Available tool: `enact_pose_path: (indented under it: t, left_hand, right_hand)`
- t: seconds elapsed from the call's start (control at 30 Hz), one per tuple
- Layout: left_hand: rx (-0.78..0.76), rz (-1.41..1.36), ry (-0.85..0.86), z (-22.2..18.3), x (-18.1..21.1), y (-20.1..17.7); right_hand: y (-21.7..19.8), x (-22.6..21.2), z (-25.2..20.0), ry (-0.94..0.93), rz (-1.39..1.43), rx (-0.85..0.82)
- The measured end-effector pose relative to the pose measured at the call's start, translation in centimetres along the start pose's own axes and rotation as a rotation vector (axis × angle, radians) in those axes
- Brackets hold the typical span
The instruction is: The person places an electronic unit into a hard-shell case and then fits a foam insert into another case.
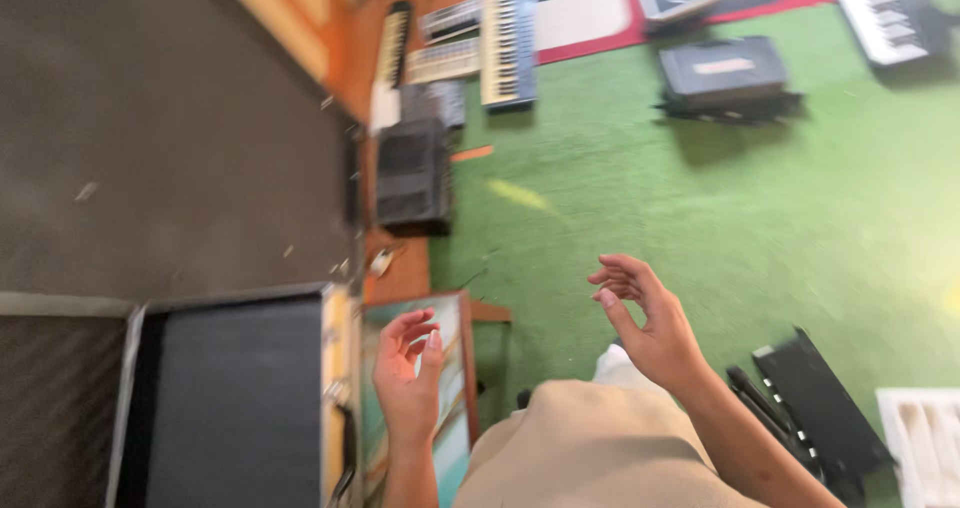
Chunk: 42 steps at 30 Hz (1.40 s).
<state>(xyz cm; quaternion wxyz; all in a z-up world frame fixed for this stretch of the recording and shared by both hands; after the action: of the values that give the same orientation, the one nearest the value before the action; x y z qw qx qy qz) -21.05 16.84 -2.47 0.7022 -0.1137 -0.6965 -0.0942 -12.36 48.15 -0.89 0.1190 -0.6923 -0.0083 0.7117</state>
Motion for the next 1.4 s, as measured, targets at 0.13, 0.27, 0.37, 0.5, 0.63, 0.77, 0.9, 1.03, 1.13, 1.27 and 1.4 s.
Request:
enact_pose_path:
  t: [0.13,0.27,0.37,0.5,0.63,0.77,0.9,1.03,1.13,1.27,1.4]
  left_hand:
    - [-0.199,-0.03,-0.006,4.0,-0.1,9.4]
    - [-0.36,0.004,-0.029,6.9,0.2,18.3]
    - [-0.48,-0.009,0.0,8.6,0.3,23.9]
    - [-0.623,0.039,0.0,10.0,0.1,30.9]
    - [-0.781,0.056,0.008,11.1,0.0,36.8]
    - [-0.957,0.035,0.045,12.6,0.2,42.6]
    - [-1.129,0.046,0.051,13.9,0.3,47.5]
    - [-1.333,0.022,0.056,16.1,0.7,53.5]
    - [-1.497,0.012,0.066,17.6,1.3,57.7]
    - [-1.705,0.025,0.053,18.6,1.5,62.5]
    - [-1.907,0.044,0.065,18.3,1.7,65.9]
  right_hand:
    - [-8.0,1.8,-2.7,0.035,-0.01,0.167]
    - [-15.4,2.8,-5.0,0.071,-0.055,0.307]
    - [-19.0,3.4,-7.3,0.097,-0.08,0.396]
    - [-23.4,4.3,-10.3,0.11,-0.113,0.516]
    - [-25.7,4.8,-13.2,0.124,-0.072,0.655]
    - [-27.5,5.2,-15.0,0.129,-0.076,0.796]
    - [-27.8,4.7,-16.5,0.149,-0.132,0.964]
    - [-28.3,4.9,-16.5,0.246,-0.115,1.148]
    - [-28.3,4.6,-16.3,0.28,-0.101,1.3]
    - [-27.4,4.5,-15.6,0.329,-0.049,1.505]
    - [-26.2,4.1,-15.1,0.405,-0.013,1.669]
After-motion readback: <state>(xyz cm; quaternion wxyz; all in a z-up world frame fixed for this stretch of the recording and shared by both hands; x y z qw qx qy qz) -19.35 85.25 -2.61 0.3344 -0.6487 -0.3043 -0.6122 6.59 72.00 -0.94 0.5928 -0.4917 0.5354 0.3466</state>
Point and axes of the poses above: each hand's wrist, its own z-axis towards the middle knuckle, its own y-axis out of the palm, x = y × z, the point moved 8 cm from there along z, towards the middle knuckle, and after that the axes turned 12 degrees about -x, right-handed, at the moved point
